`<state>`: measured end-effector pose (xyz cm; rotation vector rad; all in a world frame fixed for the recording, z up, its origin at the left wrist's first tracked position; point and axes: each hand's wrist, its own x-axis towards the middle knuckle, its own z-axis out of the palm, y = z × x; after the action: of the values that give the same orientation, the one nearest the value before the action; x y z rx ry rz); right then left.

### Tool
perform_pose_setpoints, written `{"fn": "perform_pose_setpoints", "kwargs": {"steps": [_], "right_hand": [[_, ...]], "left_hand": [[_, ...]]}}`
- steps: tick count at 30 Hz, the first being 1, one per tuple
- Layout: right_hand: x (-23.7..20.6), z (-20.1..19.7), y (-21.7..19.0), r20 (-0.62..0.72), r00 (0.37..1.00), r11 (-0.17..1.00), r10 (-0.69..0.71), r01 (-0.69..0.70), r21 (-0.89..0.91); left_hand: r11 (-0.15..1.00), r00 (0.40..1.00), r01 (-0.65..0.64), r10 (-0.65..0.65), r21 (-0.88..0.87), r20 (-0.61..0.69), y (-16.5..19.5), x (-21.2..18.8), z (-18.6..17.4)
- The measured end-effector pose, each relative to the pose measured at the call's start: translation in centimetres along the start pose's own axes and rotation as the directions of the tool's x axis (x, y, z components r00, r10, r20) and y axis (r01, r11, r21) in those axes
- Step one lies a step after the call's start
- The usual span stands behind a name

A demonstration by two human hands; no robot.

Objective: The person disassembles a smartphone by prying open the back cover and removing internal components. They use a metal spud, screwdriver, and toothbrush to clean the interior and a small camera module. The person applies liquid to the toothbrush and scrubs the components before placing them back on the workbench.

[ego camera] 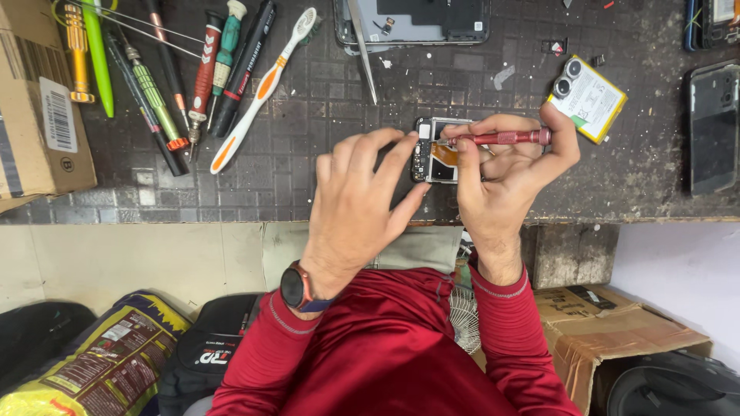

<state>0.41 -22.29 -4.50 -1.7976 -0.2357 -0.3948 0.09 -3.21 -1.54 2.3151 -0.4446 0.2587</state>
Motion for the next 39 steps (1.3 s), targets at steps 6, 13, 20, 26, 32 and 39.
{"fn": "perform_pose_setpoints", "kwargs": {"steps": [6,13,20,26,32,39], "right_hand": [[0.0,-0.1,0.0,0.040,0.999,0.997,-0.031,0.033,-0.065],[0.8,0.3,-1.9,0.141,0.984,0.957,-0.108,0.142,-0.252],[3.6,-0.9,-6.9,0.270,0.963,0.611,0.002,0.213,-0.762],[7.6,-1.7,-10.3,0.476,0.868,0.682,0.142,0.263,-0.683],[9.6,-1.5,-12.4,0.598,0.787,0.619,0.153,0.395,-0.678],[10.1,-1.5,-12.3,0.639,0.755,0.587,0.148,0.453,-0.671]], "left_hand": [[0.994,0.998,-0.042,0.039,0.097,0.040,-0.2,-0.1,0.2],[0.997,0.999,-0.033,0.031,0.065,0.036,-0.1,0.0,0.3],[0.997,0.999,-0.034,0.033,0.075,0.018,-0.3,0.0,0.3],[0.998,0.999,-0.033,0.032,0.059,0.014,-0.3,0.0,0.1],[0.997,0.999,-0.029,0.028,0.073,0.025,-0.3,0.0,0.1],[0.996,0.999,-0.029,0.027,0.082,0.021,-0.2,0.0,0.1]]}}
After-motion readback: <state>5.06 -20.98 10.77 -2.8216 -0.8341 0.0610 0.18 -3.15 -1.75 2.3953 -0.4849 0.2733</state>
